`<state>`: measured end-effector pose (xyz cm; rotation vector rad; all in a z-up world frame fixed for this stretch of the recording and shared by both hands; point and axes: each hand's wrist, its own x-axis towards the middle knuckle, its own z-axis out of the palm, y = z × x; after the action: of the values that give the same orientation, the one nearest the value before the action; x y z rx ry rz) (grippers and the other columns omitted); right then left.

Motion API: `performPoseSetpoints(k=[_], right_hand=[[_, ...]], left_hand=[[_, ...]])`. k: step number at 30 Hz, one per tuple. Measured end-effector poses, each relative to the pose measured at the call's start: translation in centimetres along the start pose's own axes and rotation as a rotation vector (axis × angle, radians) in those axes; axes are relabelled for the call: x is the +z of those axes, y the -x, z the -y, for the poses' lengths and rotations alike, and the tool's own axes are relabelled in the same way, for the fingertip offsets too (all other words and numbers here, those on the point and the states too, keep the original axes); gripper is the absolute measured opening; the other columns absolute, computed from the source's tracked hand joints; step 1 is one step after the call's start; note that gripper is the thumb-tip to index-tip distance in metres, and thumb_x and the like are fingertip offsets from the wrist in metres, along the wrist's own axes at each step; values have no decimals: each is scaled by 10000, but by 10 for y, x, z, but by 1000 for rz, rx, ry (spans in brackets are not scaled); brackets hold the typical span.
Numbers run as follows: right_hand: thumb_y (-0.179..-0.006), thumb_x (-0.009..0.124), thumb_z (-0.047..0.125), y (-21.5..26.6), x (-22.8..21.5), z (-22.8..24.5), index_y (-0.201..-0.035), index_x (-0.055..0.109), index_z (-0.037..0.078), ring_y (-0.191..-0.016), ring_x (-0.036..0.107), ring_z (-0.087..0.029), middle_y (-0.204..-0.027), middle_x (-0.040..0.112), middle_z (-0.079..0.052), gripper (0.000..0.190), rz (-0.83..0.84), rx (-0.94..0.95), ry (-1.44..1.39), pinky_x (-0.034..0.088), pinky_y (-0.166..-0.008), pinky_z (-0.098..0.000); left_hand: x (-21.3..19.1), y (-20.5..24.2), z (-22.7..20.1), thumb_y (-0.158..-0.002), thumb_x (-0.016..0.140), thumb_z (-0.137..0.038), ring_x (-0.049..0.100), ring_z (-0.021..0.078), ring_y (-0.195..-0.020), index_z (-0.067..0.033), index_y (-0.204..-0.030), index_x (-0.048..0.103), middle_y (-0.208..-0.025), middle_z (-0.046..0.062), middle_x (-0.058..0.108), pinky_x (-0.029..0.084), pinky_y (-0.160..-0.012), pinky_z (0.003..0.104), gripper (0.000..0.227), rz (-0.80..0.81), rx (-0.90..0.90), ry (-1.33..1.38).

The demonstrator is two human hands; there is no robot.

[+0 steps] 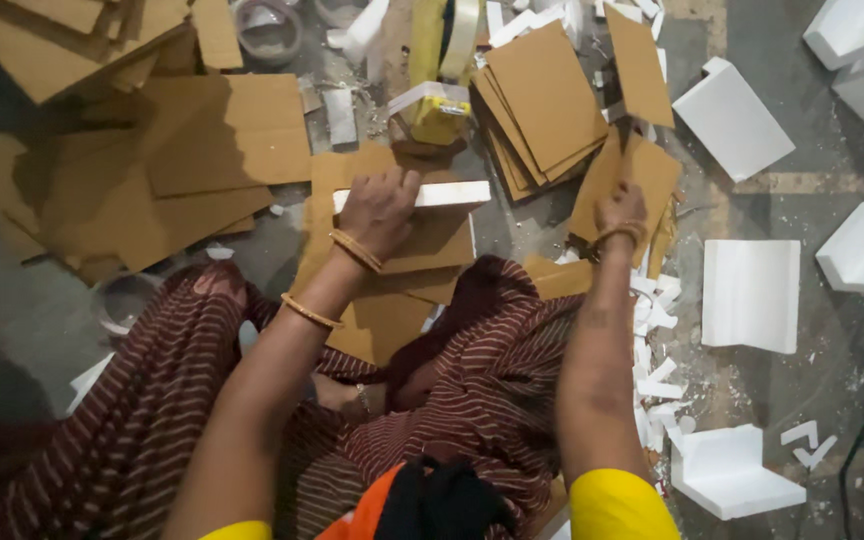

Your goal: The person sits on the floor and assembles small white boxes by inserting white foam inserts into brown cardboard sleeves. They repeatedly pick up a foam piece, slide it into a cardboard sleeve, and place the assembled unit aside.

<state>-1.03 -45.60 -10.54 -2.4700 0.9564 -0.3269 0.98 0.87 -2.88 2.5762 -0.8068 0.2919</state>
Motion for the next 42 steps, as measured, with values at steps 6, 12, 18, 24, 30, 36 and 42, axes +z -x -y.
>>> performPoseSetpoints(k=[6, 12, 18, 24, 30, 36, 42], right_hand=[[-927, 701, 230, 31, -29, 18, -1143, 680, 16, -1050, 677, -358, -1144, 695, -182, 305, -333, -46, -135, 514, -918, -446], [-990, 609, 183, 78, -67, 46, -1274, 636, 0, -1194, 628, -352, -1274, 646, -198, 339, -396, -113, -212, 481, -1048, -477], [-863, 770, 229, 65, -58, 37, -1377, 483, -132, -1266, 485, -523, -1403, 461, -356, 691, -522, -221, 269, 402, -1028, -622], [-1026, 614, 283, 97, -26, 152, -1281, 676, 32, -1056, 693, -184, -1191, 702, -103, 364, 298, -328, -594, 588, -897, -313], [-1022, 618, 296, 97, 23, 258, -1126, 699, 46, -682, 560, -74, -851, 621, 8, 283, 644, -155, -826, 455, -566, -226], [-1011, 693, 288, 65, 59, 265, -927, 698, 44, -515, 453, -70, -640, 521, 50, 258, 751, -7, -799, 366, -474, -248], [-990, 678, 255, 92, 35, 276, -964, 685, 66, -577, 497, -69, -727, 567, 31, 191, 675, -10, -886, 413, -520, -233]], left_hand=[[9, 1, 0, -733, 666, -125, 638, 322, -819, -99, -1008, 600, -913, 104, 627, 458, -707, 465, 283, -32, -32, 31], [14, 4, 3, -731, 674, -111, 643, 323, -828, -97, -1016, 606, -911, 110, 628, 460, -700, 463, 293, -64, -26, 59], [19, 4, 3, -716, 681, -106, 640, 309, -831, -87, -1047, 616, -889, 99, 617, 457, -699, 460, 338, -99, -17, 57], [15, 5, 4, -692, 683, -139, 628, 303, -833, -78, -1039, 614, -894, 97, 613, 460, -713, 444, 359, -104, 15, 67], [12, 6, 6, -787, 708, -198, 637, 284, -852, -95, -1065, 609, -906, 84, 614, 456, -733, 434, 312, -26, 53, 8], [-1, 4, 19, -696, 728, -198, 660, 254, -893, -131, -1184, 608, -951, 60, 652, 469, -735, 419, 507, 80, 119, -27], [-23, -4, 29, -710, 775, -269, 658, 276, -923, -113, -1093, 590, -962, 81, 659, 471, -780, 438, 453, 218, 96, -27]])
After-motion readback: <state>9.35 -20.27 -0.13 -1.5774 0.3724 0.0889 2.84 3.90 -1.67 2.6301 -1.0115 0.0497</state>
